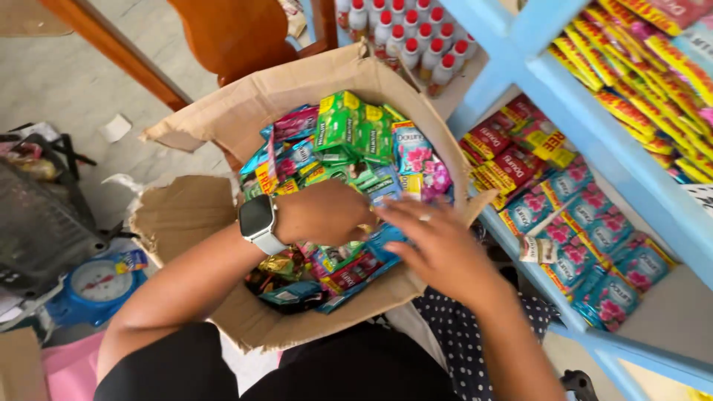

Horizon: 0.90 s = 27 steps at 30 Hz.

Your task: Organize and stock laundry detergent sachets from a cardboard box onto grocery store shelves.

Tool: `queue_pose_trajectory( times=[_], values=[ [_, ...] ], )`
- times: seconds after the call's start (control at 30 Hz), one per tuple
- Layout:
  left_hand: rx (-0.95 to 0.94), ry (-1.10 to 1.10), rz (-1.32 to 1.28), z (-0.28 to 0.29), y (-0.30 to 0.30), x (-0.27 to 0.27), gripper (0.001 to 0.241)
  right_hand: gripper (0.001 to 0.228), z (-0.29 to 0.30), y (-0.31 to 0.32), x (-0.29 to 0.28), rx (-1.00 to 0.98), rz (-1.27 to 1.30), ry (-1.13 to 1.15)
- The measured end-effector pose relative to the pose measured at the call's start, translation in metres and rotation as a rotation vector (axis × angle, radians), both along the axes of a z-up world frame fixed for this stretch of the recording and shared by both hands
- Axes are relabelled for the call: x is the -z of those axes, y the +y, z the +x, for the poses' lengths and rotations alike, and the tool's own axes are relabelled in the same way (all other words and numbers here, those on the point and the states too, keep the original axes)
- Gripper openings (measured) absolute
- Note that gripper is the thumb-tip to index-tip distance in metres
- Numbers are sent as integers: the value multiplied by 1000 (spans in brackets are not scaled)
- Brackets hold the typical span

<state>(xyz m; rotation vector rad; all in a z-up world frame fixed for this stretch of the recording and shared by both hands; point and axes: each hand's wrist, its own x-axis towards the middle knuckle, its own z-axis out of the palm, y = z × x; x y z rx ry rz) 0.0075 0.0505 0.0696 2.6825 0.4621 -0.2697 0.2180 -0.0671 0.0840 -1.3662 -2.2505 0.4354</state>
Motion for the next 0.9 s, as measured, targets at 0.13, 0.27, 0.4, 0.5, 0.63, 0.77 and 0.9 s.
queue_pose_trajectory(
  times=[0.13, 0.27, 0.4, 0.5, 0.63, 0.77, 0.9],
  values=[
    [-88, 242, 19, -82, 13, 186, 24, 39, -62, 30, 80, -114, -184, 146],
    [-136, 287, 55, -111, -13, 269, 23, 27, -81, 27, 137, -176, -235, 9],
    [-106, 309, -301, -68, -50, 192, 43, 23, -71, 24, 150, -140, -191, -132],
    [-303, 253, -248, -49, -56, 184, 41, 24, -61, 27, 141, -80, -110, -76],
    [-392, 45, -100, -41, -20, 95, 35, 37, -61, 23, 105, 4, 13, 73],
    [-406, -200, 22, -38, -1, 34, 26, 51, -55, 24, 119, 94, 37, 200],
    [-429, -589, 17, -33, 7, 22, 23, 30, -41, 26, 162, 301, -216, 497]
  ],
)
